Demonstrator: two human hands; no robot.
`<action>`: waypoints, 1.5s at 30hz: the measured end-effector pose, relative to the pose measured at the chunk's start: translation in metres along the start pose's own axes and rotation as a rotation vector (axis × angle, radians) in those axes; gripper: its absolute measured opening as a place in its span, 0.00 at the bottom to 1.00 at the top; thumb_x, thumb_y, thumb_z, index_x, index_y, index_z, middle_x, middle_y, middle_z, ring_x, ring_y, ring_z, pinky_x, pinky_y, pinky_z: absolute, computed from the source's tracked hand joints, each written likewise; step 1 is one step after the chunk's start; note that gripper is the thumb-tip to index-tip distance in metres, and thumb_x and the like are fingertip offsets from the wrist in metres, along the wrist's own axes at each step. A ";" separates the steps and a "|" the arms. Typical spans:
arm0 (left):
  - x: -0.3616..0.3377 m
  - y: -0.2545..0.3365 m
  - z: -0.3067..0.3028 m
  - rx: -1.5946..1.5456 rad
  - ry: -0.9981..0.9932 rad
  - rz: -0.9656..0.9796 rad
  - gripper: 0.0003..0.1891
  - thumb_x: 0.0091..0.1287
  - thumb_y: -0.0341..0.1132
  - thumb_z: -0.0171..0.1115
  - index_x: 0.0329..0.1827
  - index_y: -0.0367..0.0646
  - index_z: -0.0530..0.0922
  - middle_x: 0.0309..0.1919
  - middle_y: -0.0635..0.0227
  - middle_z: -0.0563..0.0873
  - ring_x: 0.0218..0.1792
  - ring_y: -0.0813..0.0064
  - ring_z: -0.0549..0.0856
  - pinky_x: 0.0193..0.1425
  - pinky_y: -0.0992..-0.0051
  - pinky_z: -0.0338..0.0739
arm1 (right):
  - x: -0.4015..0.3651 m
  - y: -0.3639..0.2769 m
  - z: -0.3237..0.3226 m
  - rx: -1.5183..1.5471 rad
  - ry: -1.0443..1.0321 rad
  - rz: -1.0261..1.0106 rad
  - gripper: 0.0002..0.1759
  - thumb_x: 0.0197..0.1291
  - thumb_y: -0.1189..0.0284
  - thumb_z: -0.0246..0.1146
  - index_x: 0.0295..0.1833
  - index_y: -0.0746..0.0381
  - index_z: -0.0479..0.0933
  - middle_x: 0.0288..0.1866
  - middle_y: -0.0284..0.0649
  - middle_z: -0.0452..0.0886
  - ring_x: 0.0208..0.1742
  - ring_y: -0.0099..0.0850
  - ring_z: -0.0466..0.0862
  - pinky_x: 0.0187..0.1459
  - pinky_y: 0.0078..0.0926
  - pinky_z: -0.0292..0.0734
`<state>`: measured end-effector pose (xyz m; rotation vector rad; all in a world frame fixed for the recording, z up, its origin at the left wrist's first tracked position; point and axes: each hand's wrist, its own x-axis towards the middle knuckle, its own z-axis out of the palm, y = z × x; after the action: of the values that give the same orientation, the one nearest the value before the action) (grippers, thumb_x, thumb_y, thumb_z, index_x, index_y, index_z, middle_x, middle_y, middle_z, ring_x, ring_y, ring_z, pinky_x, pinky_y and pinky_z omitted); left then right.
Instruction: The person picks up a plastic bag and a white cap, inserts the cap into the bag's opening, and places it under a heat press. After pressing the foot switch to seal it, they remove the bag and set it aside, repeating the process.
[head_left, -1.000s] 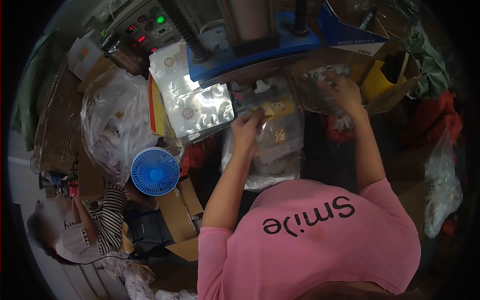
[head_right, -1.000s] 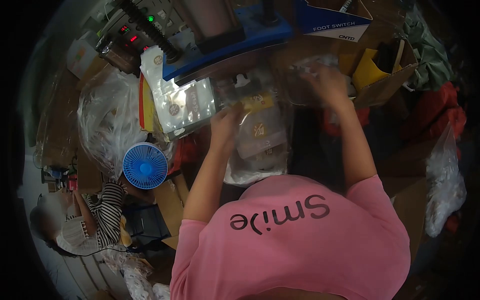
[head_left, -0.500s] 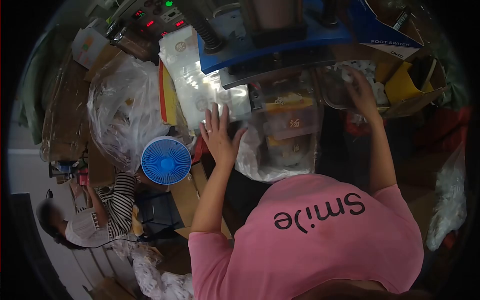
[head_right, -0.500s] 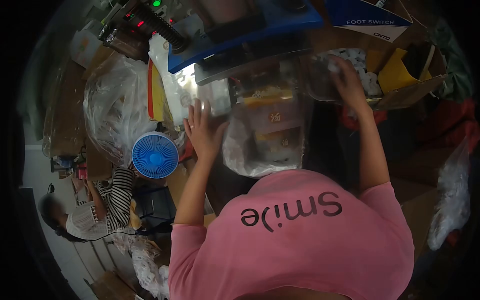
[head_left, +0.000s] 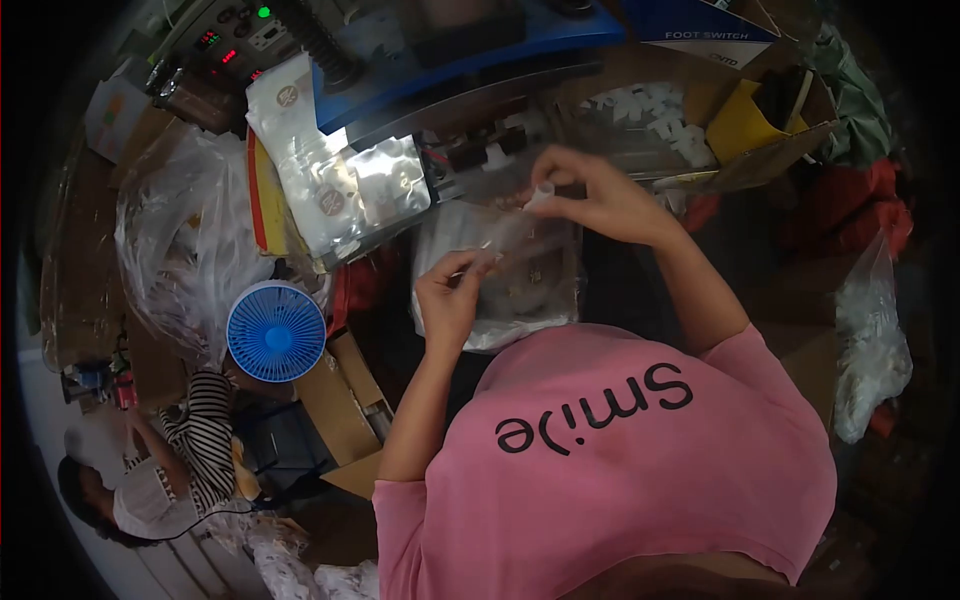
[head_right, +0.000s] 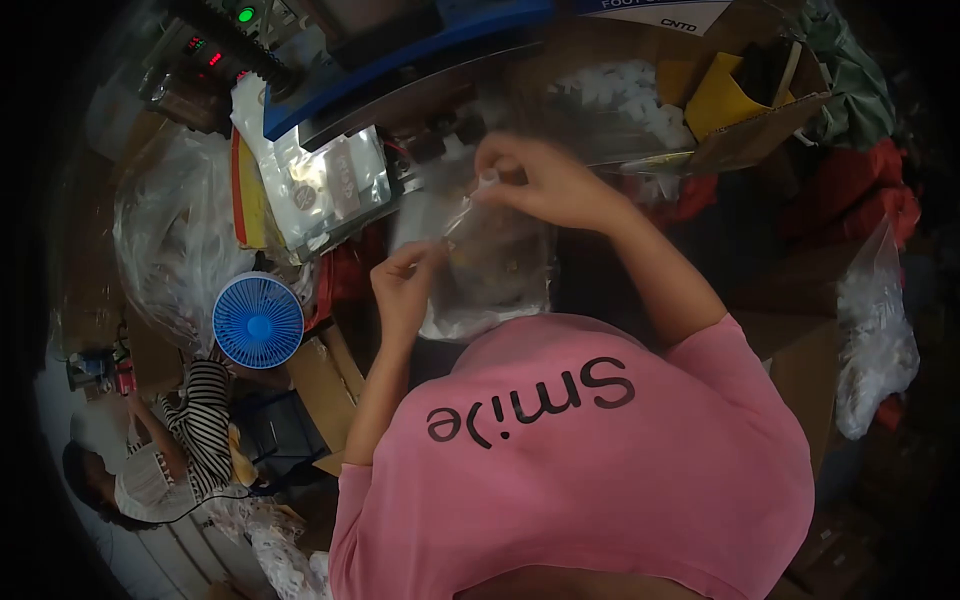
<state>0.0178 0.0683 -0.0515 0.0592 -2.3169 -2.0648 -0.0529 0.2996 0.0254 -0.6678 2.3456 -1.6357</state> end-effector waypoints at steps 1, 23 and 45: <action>-0.004 -0.003 0.004 -0.015 -0.062 0.006 0.06 0.62 0.27 0.66 0.40 0.34 0.84 0.34 0.68 0.86 0.34 0.85 0.81 0.39 0.84 0.73 | 0.002 -0.002 0.004 0.060 -0.141 0.092 0.12 0.58 0.70 0.66 0.41 0.62 0.70 0.42 0.38 0.83 0.52 0.27 0.81 0.55 0.24 0.71; 0.055 0.026 0.028 -0.371 0.017 -0.254 0.15 0.64 0.36 0.66 0.43 0.28 0.82 0.33 0.62 0.86 0.32 0.77 0.84 0.36 0.81 0.78 | 0.019 0.038 -0.041 -0.253 0.347 0.076 0.22 0.58 0.66 0.67 0.57 0.60 0.75 0.42 0.39 0.85 0.46 0.28 0.83 0.49 0.24 0.75; 0.026 0.030 -0.078 0.502 0.405 0.402 0.03 0.59 0.23 0.65 0.35 0.40 0.84 0.32 0.64 0.86 0.32 0.72 0.82 0.40 0.78 0.73 | -0.006 0.054 -0.075 -0.138 0.487 0.222 0.14 0.60 0.71 0.64 0.51 0.60 0.76 0.47 0.37 0.78 0.42 0.26 0.81 0.43 0.24 0.75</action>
<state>-0.0041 -0.0071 -0.0125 0.0198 -2.2830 -1.1401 -0.0916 0.3799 0.0024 -0.0140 2.7592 -1.6912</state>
